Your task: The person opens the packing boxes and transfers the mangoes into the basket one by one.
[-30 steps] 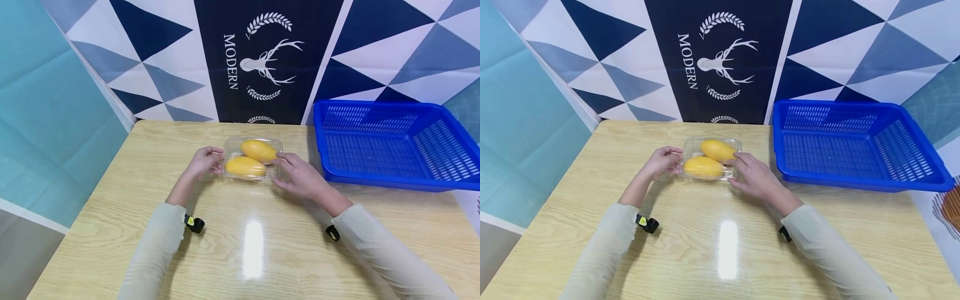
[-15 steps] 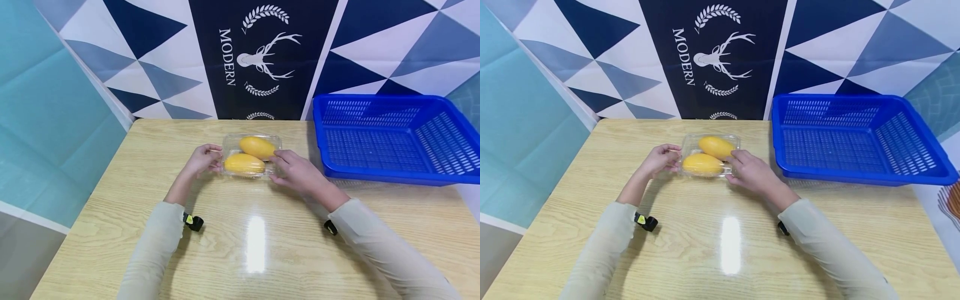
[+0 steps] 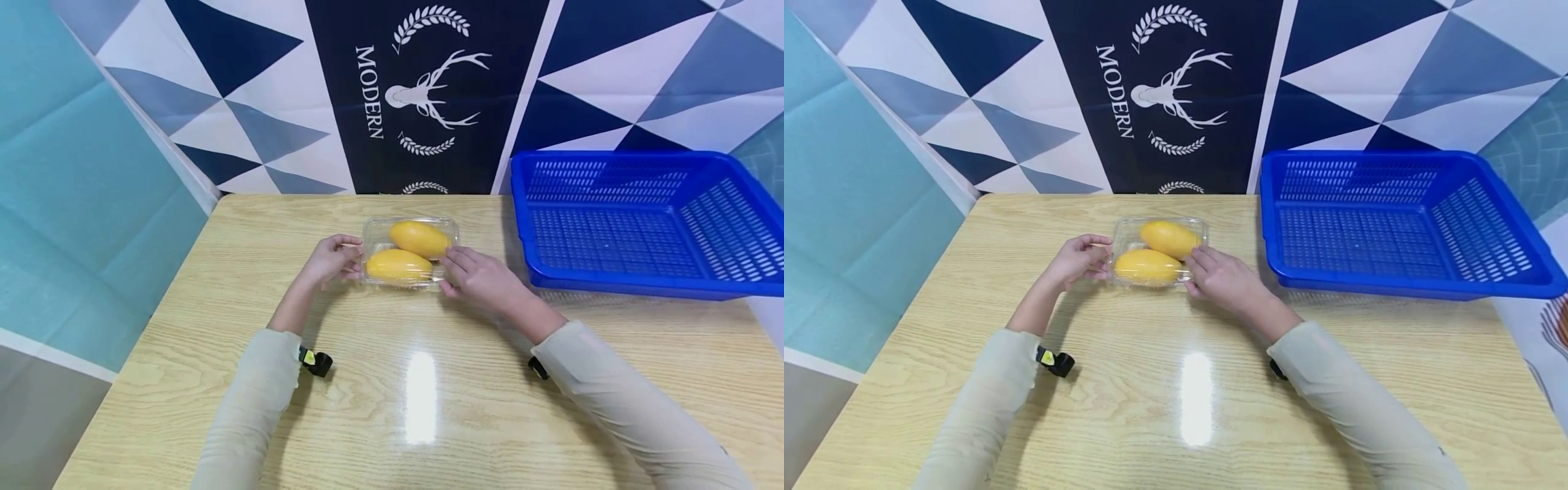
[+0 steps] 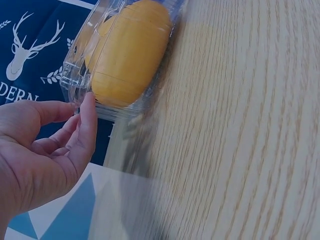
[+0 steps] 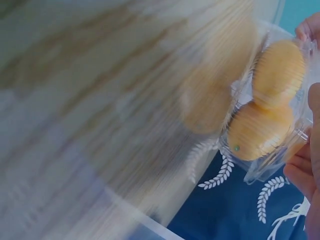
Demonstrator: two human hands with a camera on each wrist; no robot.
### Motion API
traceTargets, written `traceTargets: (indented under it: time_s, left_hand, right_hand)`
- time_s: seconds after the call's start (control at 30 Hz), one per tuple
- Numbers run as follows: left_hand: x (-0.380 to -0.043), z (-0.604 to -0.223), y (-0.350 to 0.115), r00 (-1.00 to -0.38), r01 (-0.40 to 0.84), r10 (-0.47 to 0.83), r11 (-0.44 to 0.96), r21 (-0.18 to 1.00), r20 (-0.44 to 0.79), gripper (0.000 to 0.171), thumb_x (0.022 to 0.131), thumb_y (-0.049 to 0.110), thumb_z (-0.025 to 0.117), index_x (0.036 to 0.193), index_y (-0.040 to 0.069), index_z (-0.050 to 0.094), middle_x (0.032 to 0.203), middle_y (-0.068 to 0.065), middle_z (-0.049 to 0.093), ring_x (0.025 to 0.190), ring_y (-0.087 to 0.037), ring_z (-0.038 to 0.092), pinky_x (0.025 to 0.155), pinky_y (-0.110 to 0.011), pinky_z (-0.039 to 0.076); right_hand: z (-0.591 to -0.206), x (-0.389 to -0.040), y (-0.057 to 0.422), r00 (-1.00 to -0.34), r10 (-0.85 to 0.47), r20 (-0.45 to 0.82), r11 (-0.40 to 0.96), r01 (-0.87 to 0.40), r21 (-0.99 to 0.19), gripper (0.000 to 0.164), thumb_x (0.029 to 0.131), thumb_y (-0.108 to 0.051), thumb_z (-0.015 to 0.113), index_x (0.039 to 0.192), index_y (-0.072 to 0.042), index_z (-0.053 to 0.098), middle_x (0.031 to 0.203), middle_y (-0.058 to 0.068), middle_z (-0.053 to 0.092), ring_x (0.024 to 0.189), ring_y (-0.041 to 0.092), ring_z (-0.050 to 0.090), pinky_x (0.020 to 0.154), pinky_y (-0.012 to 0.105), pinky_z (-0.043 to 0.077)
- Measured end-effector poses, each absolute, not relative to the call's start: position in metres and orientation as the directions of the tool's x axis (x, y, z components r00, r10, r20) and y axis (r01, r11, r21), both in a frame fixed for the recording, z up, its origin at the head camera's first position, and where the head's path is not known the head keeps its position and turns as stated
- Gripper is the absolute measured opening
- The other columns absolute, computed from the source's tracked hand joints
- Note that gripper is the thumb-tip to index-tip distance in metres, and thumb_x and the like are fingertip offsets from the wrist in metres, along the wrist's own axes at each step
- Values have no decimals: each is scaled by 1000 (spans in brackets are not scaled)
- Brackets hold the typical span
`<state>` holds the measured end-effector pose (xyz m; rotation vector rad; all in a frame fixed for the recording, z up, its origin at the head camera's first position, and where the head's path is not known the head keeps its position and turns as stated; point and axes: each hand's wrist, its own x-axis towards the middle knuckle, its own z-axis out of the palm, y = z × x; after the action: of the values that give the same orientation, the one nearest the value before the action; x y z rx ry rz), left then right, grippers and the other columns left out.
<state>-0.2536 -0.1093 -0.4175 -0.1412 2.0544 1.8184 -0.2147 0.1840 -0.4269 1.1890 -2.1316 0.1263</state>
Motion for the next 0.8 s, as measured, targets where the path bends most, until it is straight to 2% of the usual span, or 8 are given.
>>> traceTargets:
  time_s: [0.13,0.23,0.4,0.5,0.6,0.7,0.8]
  left_hand:
    - [-254,-419,-110,-918,-325,183,154,933,-351,35,94,8,52,128,-1,47,92,-7,52,63,-11,58,60,-22,56]
    - [-255,-420,-110,-919,-327,182,148,933,-351,35,94,9,51,127,-1,47,93,-7,53,64,-11,58,60,-22,55]
    - [-255,-419,-110,-918,-330,180,145,933,-352,35,94,9,51,128,0,48,94,-7,52,64,-11,57,60,-21,55]
    - [-255,-417,-109,-918,-333,176,140,932,-354,35,94,8,51,128,0,48,95,-7,52,65,-11,57,60,-21,55]
    - [-255,-416,-109,-918,-335,170,142,931,-357,35,94,8,51,128,0,48,95,-7,52,65,-11,57,60,-21,55]
    - [-254,-415,-109,-918,-337,165,150,930,-359,36,94,9,51,129,0,47,94,-7,52,65,-11,57,61,-21,54]
    - [-253,-415,-110,-920,-329,165,168,929,-355,35,94,10,51,128,1,48,93,-7,52,66,-12,57,62,-23,55]
  right_hand:
    - [-430,-218,182,-291,-723,626,569,-765,302,45,94,-25,37,94,6,68,94,20,70,86,32,68,75,38,56]
    - [-430,-219,180,-273,-726,631,569,-754,329,46,94,-24,33,92,6,68,92,19,71,85,31,68,74,36,56]
    - [-427,-219,178,-247,-734,633,565,-739,366,38,89,-18,38,87,6,67,89,18,71,82,30,67,74,35,56]
    - [-425,-218,178,-256,-734,629,564,-745,355,36,88,-17,39,87,6,67,89,18,70,83,30,67,75,35,56]
    - [-425,-217,179,-274,-736,619,562,-758,332,36,89,-20,41,91,6,67,92,18,70,86,31,66,76,36,56]
    - [-425,-215,181,-301,-729,614,564,-773,290,35,87,-23,50,96,6,67,95,19,70,89,32,66,78,37,56]
    - [-425,-212,184,-374,-706,601,579,-793,187,36,83,-25,61,102,5,67,101,19,68,96,32,65,84,39,54]
